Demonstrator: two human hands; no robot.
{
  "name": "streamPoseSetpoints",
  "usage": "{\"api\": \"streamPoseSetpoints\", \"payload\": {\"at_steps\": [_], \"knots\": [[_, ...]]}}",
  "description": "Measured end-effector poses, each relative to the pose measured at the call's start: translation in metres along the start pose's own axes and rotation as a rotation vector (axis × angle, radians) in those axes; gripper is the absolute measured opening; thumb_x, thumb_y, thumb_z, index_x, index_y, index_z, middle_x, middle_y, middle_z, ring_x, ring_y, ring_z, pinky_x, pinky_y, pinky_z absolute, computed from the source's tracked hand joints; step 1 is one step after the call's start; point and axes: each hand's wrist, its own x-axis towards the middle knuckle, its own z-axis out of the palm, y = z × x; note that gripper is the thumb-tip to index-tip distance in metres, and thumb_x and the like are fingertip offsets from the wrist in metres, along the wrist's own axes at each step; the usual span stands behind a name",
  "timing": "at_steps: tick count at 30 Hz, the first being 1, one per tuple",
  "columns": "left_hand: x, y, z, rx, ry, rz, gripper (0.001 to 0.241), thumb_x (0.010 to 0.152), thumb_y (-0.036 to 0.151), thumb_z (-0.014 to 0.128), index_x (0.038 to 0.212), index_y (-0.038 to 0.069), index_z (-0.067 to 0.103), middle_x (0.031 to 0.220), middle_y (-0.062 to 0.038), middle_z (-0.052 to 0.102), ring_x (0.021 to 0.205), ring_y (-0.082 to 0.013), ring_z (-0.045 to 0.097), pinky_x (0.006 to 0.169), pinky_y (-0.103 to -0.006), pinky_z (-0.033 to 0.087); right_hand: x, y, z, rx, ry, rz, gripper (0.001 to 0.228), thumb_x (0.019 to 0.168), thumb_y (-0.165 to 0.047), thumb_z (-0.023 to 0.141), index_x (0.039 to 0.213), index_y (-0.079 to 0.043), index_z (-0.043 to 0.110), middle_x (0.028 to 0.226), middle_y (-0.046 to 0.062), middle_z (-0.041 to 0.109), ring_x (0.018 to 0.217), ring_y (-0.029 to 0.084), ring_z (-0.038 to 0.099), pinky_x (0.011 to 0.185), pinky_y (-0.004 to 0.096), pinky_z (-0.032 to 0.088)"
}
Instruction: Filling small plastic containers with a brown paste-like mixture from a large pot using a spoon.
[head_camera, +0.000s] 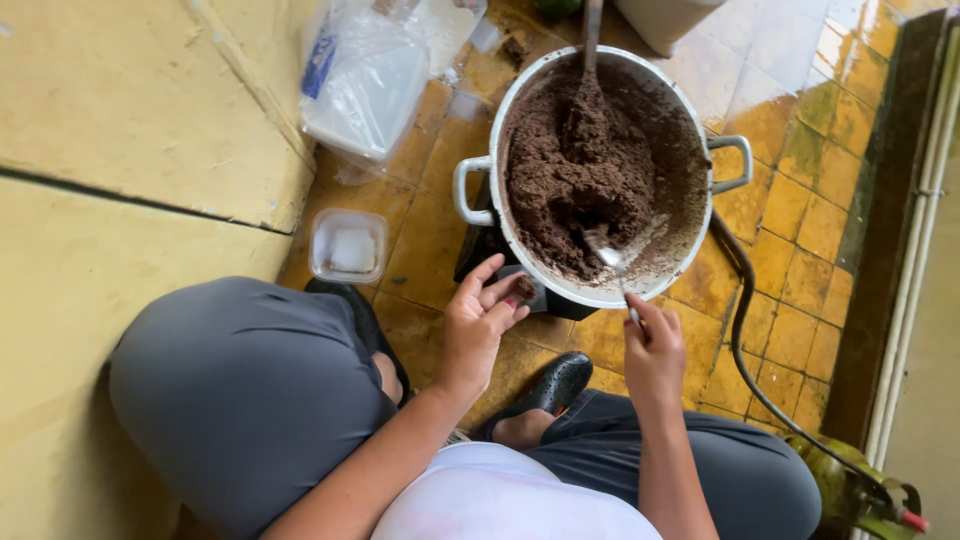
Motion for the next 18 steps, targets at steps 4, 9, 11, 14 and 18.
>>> {"api": "streamPoseSetpoints", "payload": {"at_steps": [4,9,11,14,18], "knots": [[0.002,-0.004,-0.004,0.024,-0.007,-0.003,0.073,0.088,-0.012,0.050,0.158,0.009,0.039,0.133,-0.027,0.066,0.115,-0.0274,0.068,0.095,-0.0356,0.061,0.024,0.034,0.036,-0.216,-0.007,-0.082,0.035,0.089,0.004,0.071,0.121,-0.007,0.078,0.102,0.014,0.061,0.085,0.036,0.070,0.075,0.045,0.059],[0.003,-0.005,-0.005,0.010,0.023,-0.034,0.066,0.095,-0.003,0.048,0.159,0.012,0.039,0.137,-0.030,0.063,0.123,-0.0399,0.065,0.101,-0.0490,0.056,0.032,0.018,0.049,-0.361,0.088,-0.287,0.036,0.084,-0.016,0.080,0.119,-0.024,0.078,0.104,0.004,0.063,0.100,0.030,0.067,0.080,0.041,0.058],[0.000,0.002,-0.003,0.011,0.040,-0.054,0.062,0.097,0.000,0.048,0.157,0.012,0.041,0.137,-0.030,0.064,0.122,-0.0416,0.066,0.100,-0.0504,0.056,0.024,-0.019,0.042,0.005,-0.082,-0.090,0.030,0.092,-0.015,0.074,0.122,-0.018,0.077,0.106,0.007,0.068,0.097,0.024,0.068,0.082,0.038,0.058],[0.002,-0.007,-0.005,0.002,0.046,-0.106,0.056,0.101,0.005,0.049,0.156,0.012,0.044,0.136,-0.028,0.065,0.121,-0.0403,0.067,0.101,-0.0510,0.056,0.008,-0.047,0.040,0.687,-0.328,0.275,0.030,0.100,-0.011,0.063,0.127,-0.003,0.071,0.108,0.016,0.074,0.093,0.023,0.072,0.083,0.037,0.061],[0.005,-0.020,-0.010,0.005,0.063,-0.178,0.050,0.102,0.010,0.050,0.153,0.010,0.049,0.136,-0.025,0.066,0.123,-0.0372,0.066,0.107,-0.0530,0.051,-0.001,-0.052,0.052,1.080,-0.429,0.526,0.041,0.092,0.004,0.065,0.132,0.010,0.061,0.108,0.028,0.073,0.090,0.032,0.075,0.083,0.042,0.063]]}}
